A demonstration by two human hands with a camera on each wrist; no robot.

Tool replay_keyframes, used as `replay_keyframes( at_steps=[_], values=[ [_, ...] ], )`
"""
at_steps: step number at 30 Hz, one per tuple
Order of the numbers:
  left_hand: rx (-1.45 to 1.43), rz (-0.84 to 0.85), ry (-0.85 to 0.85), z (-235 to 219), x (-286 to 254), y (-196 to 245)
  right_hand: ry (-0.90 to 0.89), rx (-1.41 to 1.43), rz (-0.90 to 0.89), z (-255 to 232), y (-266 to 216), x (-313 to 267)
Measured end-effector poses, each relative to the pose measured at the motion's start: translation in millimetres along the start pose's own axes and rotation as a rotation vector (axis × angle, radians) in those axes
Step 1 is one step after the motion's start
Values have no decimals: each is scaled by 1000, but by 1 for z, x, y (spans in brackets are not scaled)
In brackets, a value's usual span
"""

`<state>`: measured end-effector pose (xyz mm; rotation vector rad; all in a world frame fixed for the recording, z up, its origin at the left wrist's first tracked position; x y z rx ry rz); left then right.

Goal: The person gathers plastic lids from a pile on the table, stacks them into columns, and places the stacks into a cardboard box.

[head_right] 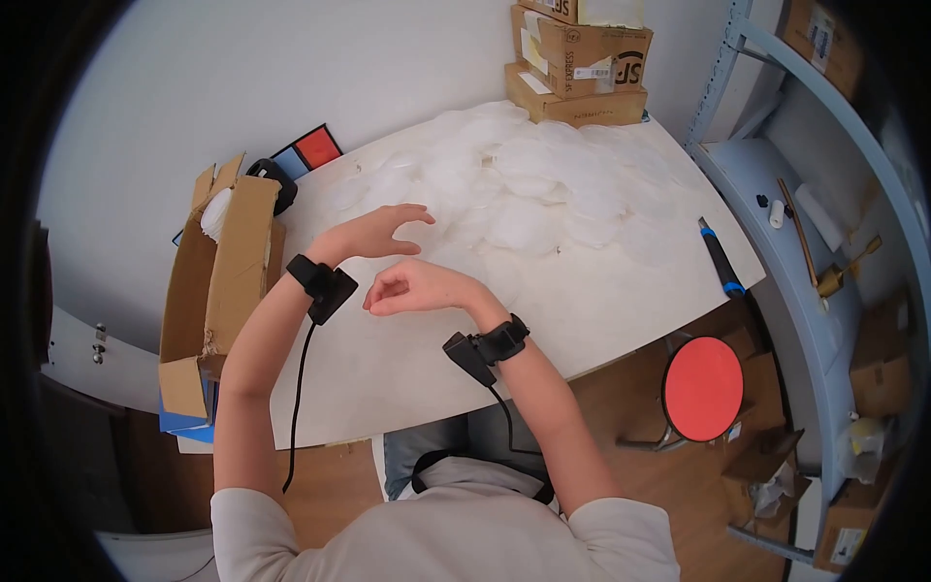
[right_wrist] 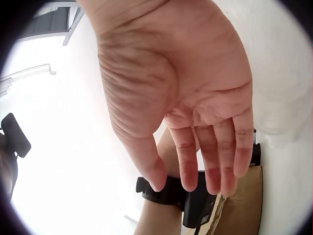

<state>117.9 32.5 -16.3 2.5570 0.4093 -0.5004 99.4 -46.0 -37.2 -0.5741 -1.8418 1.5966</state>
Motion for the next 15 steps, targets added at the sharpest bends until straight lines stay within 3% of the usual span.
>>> replay_keyframes(
  at_steps=[2,4,8,10,12,14,15],
  values=[
    [-42,29,57,-7,-9,1,88,-25,-9,-18,-7,-14],
    [-253,-68,69,-14,-20,-7,177,-49,-17,-35,-16,-31],
    [-317,-128,191,-30,-47,-4,627,-208,117,-85,-17,-87],
    [-375,-169,397,-38,-62,-11,775,-276,74,-104,-23,-123],
    [-257,-137,650,-31,-81,1,952,-435,45,-123,-38,-171],
    [-41,-103,727,-7,-86,25,1188,-662,225,-148,-50,-231],
    [2,-73,688,8,-83,40,1203,-666,229,-159,-52,-254]
  ],
)
Point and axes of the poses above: each hand's wrist, its own x-axis towards the middle knuckle, its own z-axis out of the palm, y = z × x, the point moved 8 cm from there along x, towards the middle knuckle, and after that the axes turned 13 degrees about -y, right-handed, at the moved point
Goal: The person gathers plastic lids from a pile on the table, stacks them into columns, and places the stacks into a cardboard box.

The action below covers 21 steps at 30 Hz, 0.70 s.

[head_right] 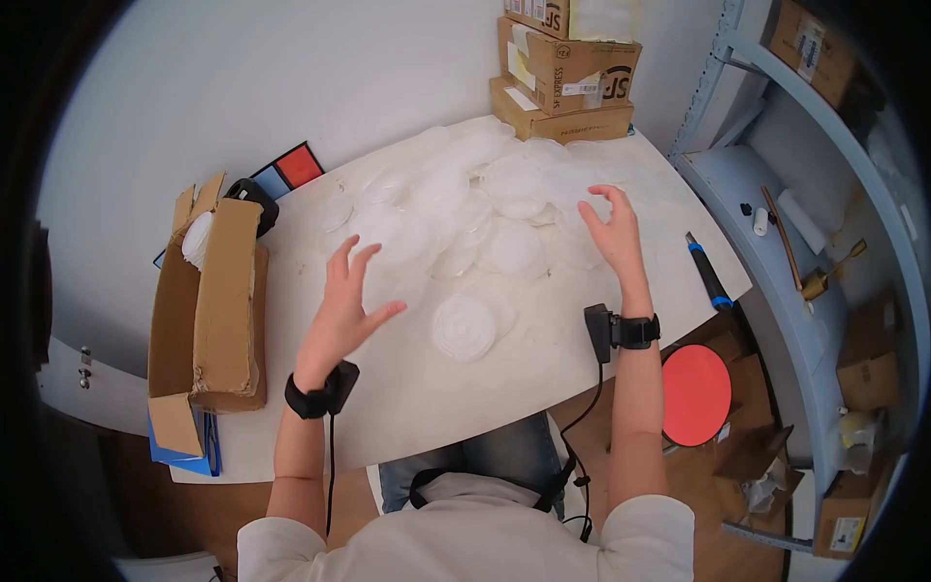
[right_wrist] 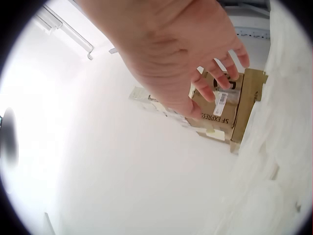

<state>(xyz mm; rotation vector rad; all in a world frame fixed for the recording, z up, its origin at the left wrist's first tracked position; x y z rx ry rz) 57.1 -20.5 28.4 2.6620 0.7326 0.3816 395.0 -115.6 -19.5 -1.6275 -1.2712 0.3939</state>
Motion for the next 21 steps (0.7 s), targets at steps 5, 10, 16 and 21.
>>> replay_keyframes(
  at_steps=[5,10,16,21],
  values=[
    [152,226,-491,94,-26,58,-101,-444,535,-32,91,0],
    [313,178,-534,99,-3,49,-312,-517,508,30,51,-17],
    [278,154,-510,114,-21,26,-355,-532,408,88,-7,-32],
    [223,62,-416,92,-47,1,-520,-513,207,147,-51,-41]
  ],
)
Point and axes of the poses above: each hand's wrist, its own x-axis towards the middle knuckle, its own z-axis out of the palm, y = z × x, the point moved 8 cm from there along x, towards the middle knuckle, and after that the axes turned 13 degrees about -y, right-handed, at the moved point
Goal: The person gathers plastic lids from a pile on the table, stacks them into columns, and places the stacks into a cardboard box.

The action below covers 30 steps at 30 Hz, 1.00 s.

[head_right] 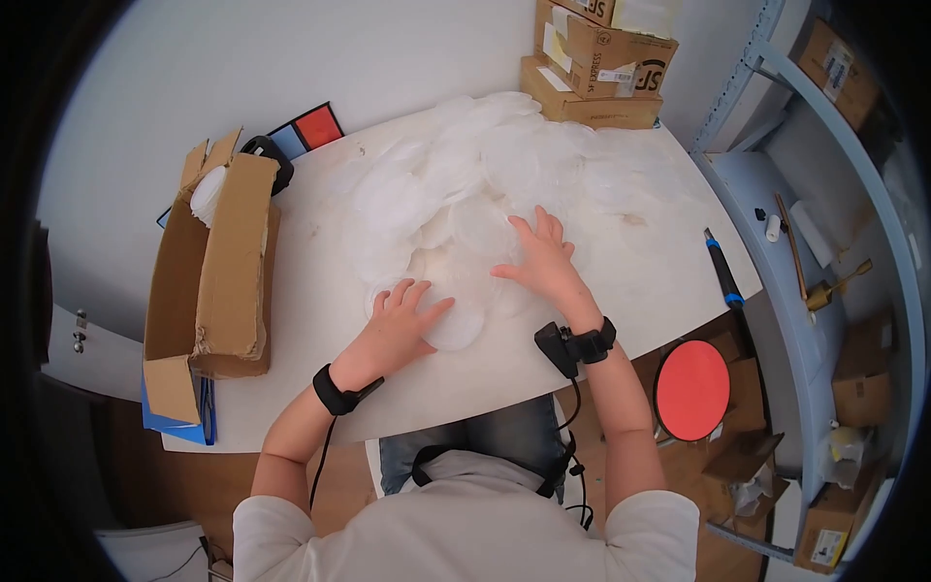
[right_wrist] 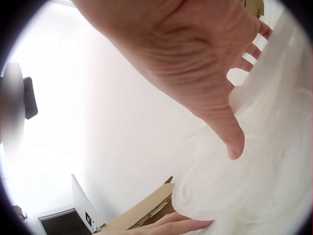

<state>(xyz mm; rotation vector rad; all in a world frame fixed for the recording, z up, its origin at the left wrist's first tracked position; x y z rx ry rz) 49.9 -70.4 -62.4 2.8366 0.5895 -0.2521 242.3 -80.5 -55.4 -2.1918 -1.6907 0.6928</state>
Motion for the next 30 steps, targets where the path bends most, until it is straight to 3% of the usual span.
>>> replay_keyframes(
  at_steps=[8,12,14,15,17,18,20,21,23,24,26,27,29,30],
  values=[
    [-57,-245,43,-4,-42,-57,-113,19,-276,35,-65,24],
    [-155,-242,76,-22,-60,-78,-107,25,-330,39,-76,30],
    [-443,-222,175,-33,-65,-97,-126,104,-346,31,-78,31],
    [-443,-228,179,-37,-63,-103,-141,185,-354,27,-80,32],
    [-587,-324,377,-61,-64,-122,-100,255,-378,20,-87,32],
    [-587,-327,379,-64,-55,-128,-55,326,-397,16,-88,32],
    [-519,-450,699,-80,-51,-153,17,314,-426,18,-90,30],
    [-516,-450,699,-83,-40,-163,91,303,-450,15,-90,28],
    [-555,-607,751,-87,-25,-192,86,336,-385,15,-82,31],
    [-554,-603,754,-92,-15,-201,77,368,-318,15,-75,33],
    [-796,-758,537,-78,2,-225,135,368,-346,12,-72,33],
    [-795,-756,537,-79,8,-228,191,368,-375,9,-72,31],
    [-789,-841,234,-62,23,-227,211,372,-398,9,-71,31],
    [-787,-841,232,-62,24,-226,231,376,-422,8,-72,30]
  ],
)
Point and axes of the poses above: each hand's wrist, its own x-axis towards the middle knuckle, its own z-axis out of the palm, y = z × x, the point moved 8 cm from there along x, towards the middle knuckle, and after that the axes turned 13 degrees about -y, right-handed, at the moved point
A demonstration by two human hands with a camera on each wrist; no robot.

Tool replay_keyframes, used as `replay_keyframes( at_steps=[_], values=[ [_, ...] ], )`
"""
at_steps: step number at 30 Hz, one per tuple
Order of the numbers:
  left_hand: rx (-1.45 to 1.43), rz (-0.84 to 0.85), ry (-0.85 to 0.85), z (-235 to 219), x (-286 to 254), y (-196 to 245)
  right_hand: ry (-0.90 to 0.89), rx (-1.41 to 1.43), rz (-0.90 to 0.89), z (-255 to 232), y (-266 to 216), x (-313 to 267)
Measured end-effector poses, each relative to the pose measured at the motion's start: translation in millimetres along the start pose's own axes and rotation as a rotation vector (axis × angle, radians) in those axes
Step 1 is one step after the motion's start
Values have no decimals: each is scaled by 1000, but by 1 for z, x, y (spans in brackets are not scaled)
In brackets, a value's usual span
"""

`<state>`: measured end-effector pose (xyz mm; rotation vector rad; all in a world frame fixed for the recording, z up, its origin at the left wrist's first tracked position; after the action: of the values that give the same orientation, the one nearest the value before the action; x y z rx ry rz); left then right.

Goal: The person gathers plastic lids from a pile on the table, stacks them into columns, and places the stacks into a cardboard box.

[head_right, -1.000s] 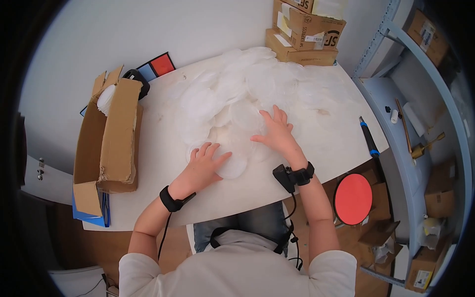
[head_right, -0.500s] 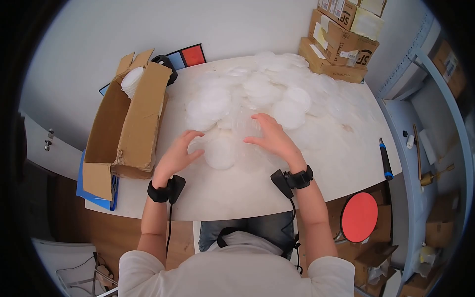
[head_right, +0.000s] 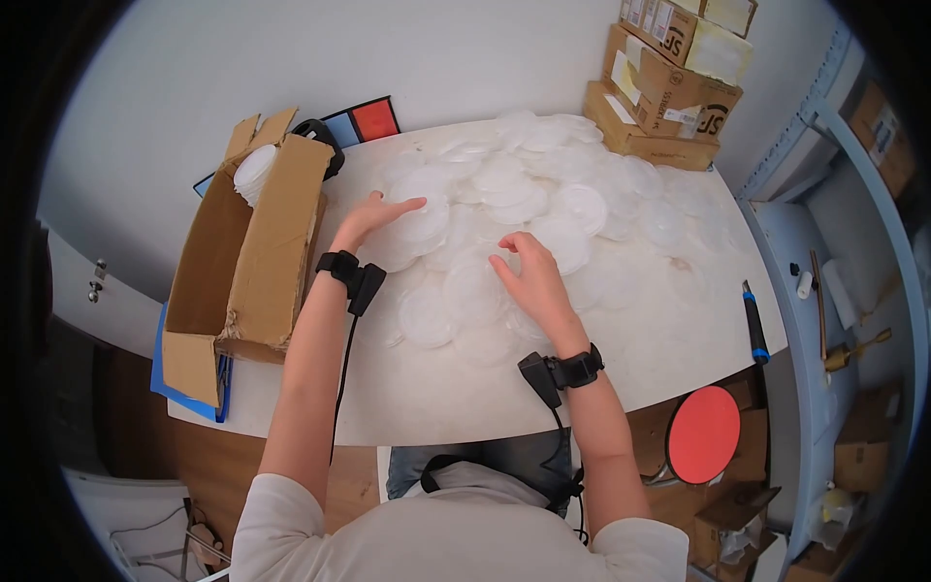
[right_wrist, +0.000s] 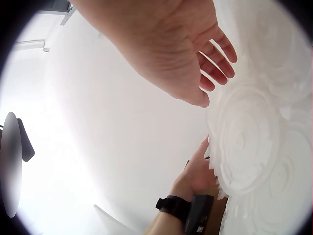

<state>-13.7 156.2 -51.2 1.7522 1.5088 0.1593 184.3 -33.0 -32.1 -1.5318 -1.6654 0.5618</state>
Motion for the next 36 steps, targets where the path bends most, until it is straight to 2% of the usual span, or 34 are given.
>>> replay_keyframes(
  at_steps=[2,6,8,11,15,17,18,20,21,23,24,26,27,28,29,30,32,36],
  values=[
    [162,34,-70,10,4,4,-2,-10,-11,0,-1,0],
    [142,31,-128,18,14,-5,5,-13,-33,0,-1,-1],
    [-154,-3,-104,16,8,-15,5,-16,-21,0,3,0],
    [-301,39,-29,10,-6,-17,7,-6,-9,0,5,1],
    [-383,84,-68,5,-26,-15,10,20,-23,0,8,3],
    [-437,202,-132,6,-34,-6,19,26,-31,1,13,4],
    [-435,202,-132,7,-39,-6,28,29,-40,1,15,5],
    [-213,319,-29,4,-55,5,35,28,-35,-1,18,7],
    [-214,320,-27,12,-53,-2,42,25,-33,-2,19,8],
    [166,607,475,4,-80,9,42,47,-25,-4,14,9],
    [166,608,478,7,-83,5,43,69,-15,-5,11,9],
    [108,705,265,16,-98,16,16,86,-83,-6,-11,9],
    [108,705,266,13,-105,19,-11,104,-150,-4,-24,9],
    [-14,672,81,19,-103,19,-12,104,-151,-3,-29,10],
    [-135,635,-103,28,-102,17,-106,135,-156,6,-33,13],
    [-135,635,-103,28,-105,17,-200,166,-162,15,-37,15],
    [21,705,-69,31,-116,21,-254,168,-177,28,-43,16],
    [-24,778,8,35,-114,15,-379,206,-222,59,-56,16]
  ],
)
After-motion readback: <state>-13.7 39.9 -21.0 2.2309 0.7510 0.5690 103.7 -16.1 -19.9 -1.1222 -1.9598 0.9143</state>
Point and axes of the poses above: each hand's wrist, its own x-axis towards the middle knuckle, its own z-axis out of the palm, y = z × x, the point moved 8 cm from there along x, towards the middle knuckle, and after that the axes turned 13 degrees about -y, right-handed, at the moved point
